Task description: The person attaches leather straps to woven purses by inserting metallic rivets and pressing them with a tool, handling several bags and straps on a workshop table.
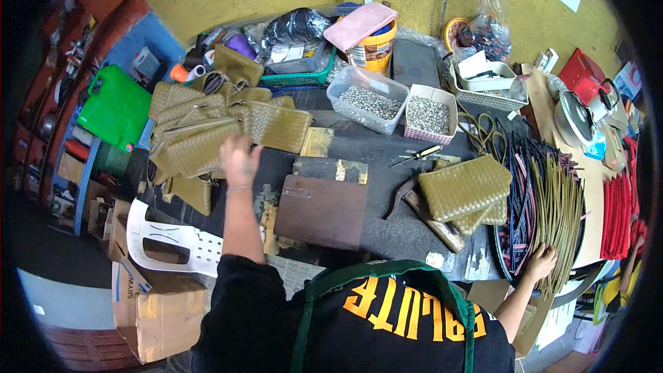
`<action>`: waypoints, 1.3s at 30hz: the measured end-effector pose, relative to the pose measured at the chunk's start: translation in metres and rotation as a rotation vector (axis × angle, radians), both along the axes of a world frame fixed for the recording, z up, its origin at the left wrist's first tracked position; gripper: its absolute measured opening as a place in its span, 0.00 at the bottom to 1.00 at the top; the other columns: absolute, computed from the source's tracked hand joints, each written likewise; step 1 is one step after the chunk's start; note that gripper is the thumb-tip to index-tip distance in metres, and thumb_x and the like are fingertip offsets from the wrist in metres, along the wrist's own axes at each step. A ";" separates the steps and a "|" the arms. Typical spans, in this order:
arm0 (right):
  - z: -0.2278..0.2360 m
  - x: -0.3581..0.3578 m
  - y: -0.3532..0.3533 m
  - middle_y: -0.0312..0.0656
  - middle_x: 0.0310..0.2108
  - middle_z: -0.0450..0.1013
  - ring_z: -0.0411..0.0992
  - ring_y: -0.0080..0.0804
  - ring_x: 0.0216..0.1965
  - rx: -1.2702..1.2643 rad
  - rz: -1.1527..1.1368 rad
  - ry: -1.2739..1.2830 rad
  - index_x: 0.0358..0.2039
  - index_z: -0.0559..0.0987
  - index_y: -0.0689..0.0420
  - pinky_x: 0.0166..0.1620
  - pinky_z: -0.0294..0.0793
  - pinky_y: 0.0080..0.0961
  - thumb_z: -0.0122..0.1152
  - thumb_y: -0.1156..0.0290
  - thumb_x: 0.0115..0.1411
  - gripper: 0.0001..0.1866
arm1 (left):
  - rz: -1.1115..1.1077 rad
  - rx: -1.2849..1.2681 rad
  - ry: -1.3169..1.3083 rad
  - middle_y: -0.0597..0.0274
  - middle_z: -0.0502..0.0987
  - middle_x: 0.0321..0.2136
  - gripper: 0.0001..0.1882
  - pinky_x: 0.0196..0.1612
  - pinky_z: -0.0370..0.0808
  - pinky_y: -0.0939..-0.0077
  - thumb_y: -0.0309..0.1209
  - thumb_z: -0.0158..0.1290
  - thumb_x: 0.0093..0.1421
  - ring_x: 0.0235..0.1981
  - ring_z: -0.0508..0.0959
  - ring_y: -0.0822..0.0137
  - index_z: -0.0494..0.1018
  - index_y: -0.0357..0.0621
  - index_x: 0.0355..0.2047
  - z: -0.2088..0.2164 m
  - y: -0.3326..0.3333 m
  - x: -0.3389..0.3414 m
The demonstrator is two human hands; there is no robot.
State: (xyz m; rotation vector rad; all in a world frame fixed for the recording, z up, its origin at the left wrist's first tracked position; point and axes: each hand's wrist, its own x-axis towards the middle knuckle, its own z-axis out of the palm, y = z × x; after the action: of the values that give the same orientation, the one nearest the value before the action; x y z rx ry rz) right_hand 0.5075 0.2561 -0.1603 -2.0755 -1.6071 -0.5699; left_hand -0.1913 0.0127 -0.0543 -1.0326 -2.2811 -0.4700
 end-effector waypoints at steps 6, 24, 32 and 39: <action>0.007 -0.008 -0.001 0.45 0.41 0.66 0.64 0.44 0.41 0.004 0.019 0.020 0.36 0.72 0.55 0.42 0.63 0.36 0.47 0.54 0.52 0.18 | -0.258 -0.438 -0.215 0.60 0.55 0.53 0.26 0.53 0.54 0.56 0.25 0.48 0.45 0.56 0.51 0.58 0.61 0.48 0.48 0.004 0.086 -0.007; 0.121 -0.131 -0.085 0.45 0.32 0.68 0.66 0.41 0.35 0.253 0.525 0.510 0.33 0.71 0.60 0.40 0.64 0.28 0.56 0.79 0.44 0.13 | -0.797 -0.211 -0.206 0.52 0.67 0.25 0.11 0.33 0.65 0.71 0.21 0.53 0.41 0.28 0.68 0.55 0.66 0.36 0.27 0.100 0.127 -0.009; 0.205 -0.267 -0.121 0.47 0.36 0.66 0.66 0.41 0.38 -0.205 1.293 0.506 0.38 0.68 0.61 0.40 0.65 0.29 0.62 0.56 0.41 0.28 | -1.367 -0.396 -0.263 0.53 0.69 0.26 0.13 0.34 0.65 0.67 0.27 0.52 0.44 0.29 0.69 0.53 0.68 0.39 0.33 0.156 0.111 0.191; 0.172 -0.263 -0.150 0.49 0.29 0.69 0.69 0.44 0.31 -0.361 1.341 0.889 0.41 0.66 0.63 0.32 0.68 0.28 0.57 0.61 0.48 0.24 | -1.547 -0.354 -0.676 0.55 0.69 0.28 0.17 0.34 0.66 0.69 0.31 0.52 0.46 0.31 0.70 0.58 0.65 0.37 0.36 0.111 0.084 0.247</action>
State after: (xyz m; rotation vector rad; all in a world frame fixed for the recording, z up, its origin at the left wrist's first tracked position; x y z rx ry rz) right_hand 0.2443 0.1060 0.0113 -0.7155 -2.0088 0.9831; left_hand 0.0560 0.0971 0.0562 -3.1077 -1.5291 -1.1100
